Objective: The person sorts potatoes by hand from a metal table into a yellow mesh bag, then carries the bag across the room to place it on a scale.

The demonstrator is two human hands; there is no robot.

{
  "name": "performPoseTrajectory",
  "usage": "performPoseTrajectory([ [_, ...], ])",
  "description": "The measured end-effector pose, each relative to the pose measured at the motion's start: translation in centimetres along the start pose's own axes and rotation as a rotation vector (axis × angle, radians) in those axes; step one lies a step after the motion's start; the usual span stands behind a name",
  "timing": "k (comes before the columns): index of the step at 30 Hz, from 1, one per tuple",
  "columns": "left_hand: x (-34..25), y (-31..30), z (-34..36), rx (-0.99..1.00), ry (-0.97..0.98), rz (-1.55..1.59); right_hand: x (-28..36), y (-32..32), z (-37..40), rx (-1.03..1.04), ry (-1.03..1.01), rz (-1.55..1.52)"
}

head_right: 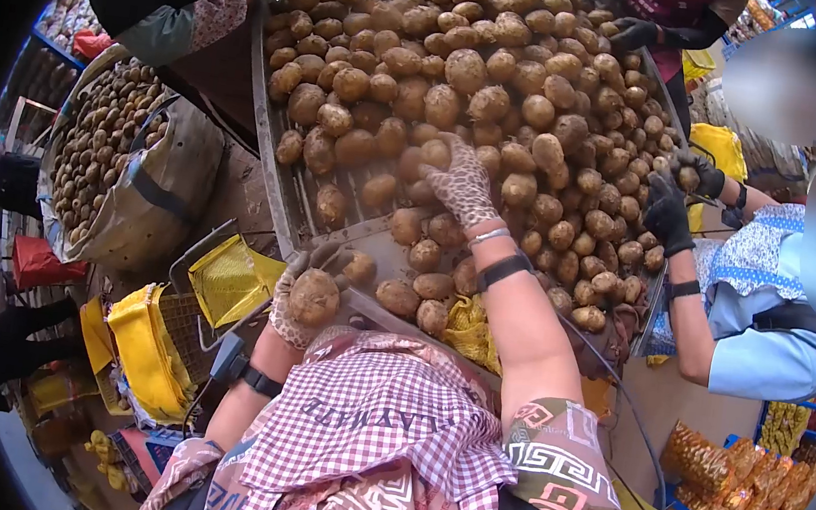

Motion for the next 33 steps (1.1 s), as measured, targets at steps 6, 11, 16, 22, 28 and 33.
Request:
performPoseTrajectory([
  [6, 1.1, 1.0, -2.2, 0.34, -0.143, 0.062, 4.4, 6.1, 7.6, 0.477, 0.379, -1.578],
  [11, 1.9, -1.9, -0.5, 0.076, -0.324, 0.125, 11.1, 6.6, 11.4, 0.46, -0.24, -0.299],
  [16, -6.2, -5.3, 5.3, 0.106, 0.089, 0.176, 4.3, 4.5, 12.2, 0.345, 0.019, 0.014],
  [22, -19.6, -20.7, 7.3, -0.231, 0.377, 0.045, 7.9, 5.1, 6.6, 0.211, -0.19, 0.165],
  [28, -19.7, -25.3, 9.6, -1.064, 0.447, 0.128, 12.1, 16.7, 4.6, 0.478, -0.537, 0.627],
  [33, -20.2, -14.7, 8.4, -0.685, 0.802, -0.4, 10.7, 18.1, 2.9, 0.626, -0.468, 0.522],
])
Point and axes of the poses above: each hand's wrist, its own z-axis away from the middle knuckle, its own y-axis out of the palm, x = y × z, the point moved 8 cm from there along -z, towards the middle knuckle, and after that the axes turned 5 degrees about -y, right-handed, at the moved point
